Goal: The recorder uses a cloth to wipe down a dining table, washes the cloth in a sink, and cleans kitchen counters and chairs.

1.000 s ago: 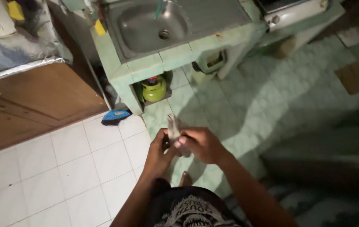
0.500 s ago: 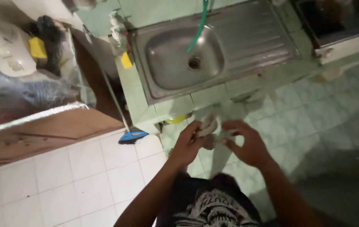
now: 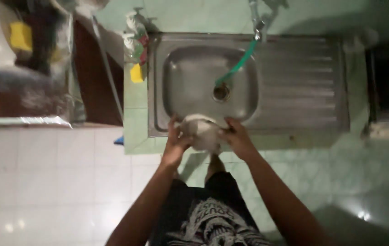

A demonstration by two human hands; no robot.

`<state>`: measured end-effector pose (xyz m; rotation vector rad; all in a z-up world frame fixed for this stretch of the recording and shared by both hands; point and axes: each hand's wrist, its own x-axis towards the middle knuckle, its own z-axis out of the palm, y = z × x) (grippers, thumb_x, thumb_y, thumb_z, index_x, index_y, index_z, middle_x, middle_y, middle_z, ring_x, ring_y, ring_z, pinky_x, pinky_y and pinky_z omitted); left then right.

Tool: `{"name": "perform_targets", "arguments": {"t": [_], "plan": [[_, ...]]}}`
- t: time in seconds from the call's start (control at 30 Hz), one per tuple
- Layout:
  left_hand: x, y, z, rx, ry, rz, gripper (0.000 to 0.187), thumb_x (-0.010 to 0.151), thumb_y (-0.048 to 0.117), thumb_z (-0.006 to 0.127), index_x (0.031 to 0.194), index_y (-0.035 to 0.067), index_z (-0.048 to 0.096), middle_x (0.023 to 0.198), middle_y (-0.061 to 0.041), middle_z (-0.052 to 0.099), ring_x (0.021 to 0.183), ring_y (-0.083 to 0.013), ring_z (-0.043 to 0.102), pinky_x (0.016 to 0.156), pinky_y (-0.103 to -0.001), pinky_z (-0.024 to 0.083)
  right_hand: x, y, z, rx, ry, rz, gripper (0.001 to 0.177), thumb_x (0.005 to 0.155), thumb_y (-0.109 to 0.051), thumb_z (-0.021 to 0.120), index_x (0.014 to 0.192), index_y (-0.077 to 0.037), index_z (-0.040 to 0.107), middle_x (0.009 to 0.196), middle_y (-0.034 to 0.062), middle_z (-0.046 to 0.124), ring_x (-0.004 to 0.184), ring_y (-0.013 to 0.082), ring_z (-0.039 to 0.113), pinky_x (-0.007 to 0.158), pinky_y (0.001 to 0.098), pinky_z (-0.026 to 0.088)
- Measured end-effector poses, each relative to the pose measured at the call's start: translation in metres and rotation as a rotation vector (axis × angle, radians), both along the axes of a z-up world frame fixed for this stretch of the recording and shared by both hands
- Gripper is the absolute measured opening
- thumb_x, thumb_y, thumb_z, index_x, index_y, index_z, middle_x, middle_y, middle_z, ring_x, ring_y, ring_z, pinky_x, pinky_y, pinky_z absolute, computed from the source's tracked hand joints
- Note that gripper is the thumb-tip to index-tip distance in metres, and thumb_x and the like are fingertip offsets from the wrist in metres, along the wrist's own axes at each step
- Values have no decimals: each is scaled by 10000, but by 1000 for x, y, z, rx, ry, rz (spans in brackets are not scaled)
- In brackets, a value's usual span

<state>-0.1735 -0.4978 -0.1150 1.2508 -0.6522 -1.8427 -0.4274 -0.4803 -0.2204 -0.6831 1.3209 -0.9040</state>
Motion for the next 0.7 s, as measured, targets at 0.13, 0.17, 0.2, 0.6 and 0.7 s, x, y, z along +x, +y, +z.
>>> {"name": "perform_targets", "arguments": {"t": [0.13, 0.17, 0.2, 0.6, 0.7], "plan": [[-47, -20, -53, 273, 232, 36, 712, 878, 212, 573, 1533, 238, 297, 1371, 13, 536, 1207, -225, 580, 846, -476, 572, -11, -64, 41, -106, 158, 448, 456, 914, -114, 720, 1337, -3, 591, 1190, 82, 677, 1060, 208, 656, 922, 378, 557], [-61, -28, -63, 190, 351, 133, 660, 914, 175, 595, 1524, 164, 345, 1352, -92, 554, 1178, -276, 614, 869, -470, 594, -18, -79, 57, -402, 342, 612, 391, 935, -127, 732, 1300, -27, 633, 1260, 126, 664, 1097, 235, 658, 923, 384, 570], [-70, -35, -71, 107, 460, 227, 611, 949, 137, 617, 1516, 91, 393, 1332, -196, 572, 1149, -326, 647, 891, -464, 616, -19, -94, 72, -702, 516, 766, 327, 956, -139, 744, 1263, -50, 675, 1330, 171, 650, 1134, 262, 659, 923, 391, 584], [-114, -154, -286, 174, 159, 218, 403, 955, 74, 635, 1350, 27, 567, 992, -151, 729, 760, -297, 725, 548, -424, 581, -158, -249, 163, -1062, 1033, 287, 349, 1020, 74, 725, 1344, 57, 594, 1185, 194, 702, 1085, 262, 721, 949, 425, 639], [-120, -172, -301, 172, 233, 21, 403, 1027, 238, 582, 1394, 77, 534, 977, -195, 702, 742, -324, 694, 569, -458, 588, -175, -257, 152, -1010, 840, 56, 436, 1018, -38, 875, 1239, 7, 502, 1154, 157, 652, 1053, 201, 721, 855, 351, 641]]}}
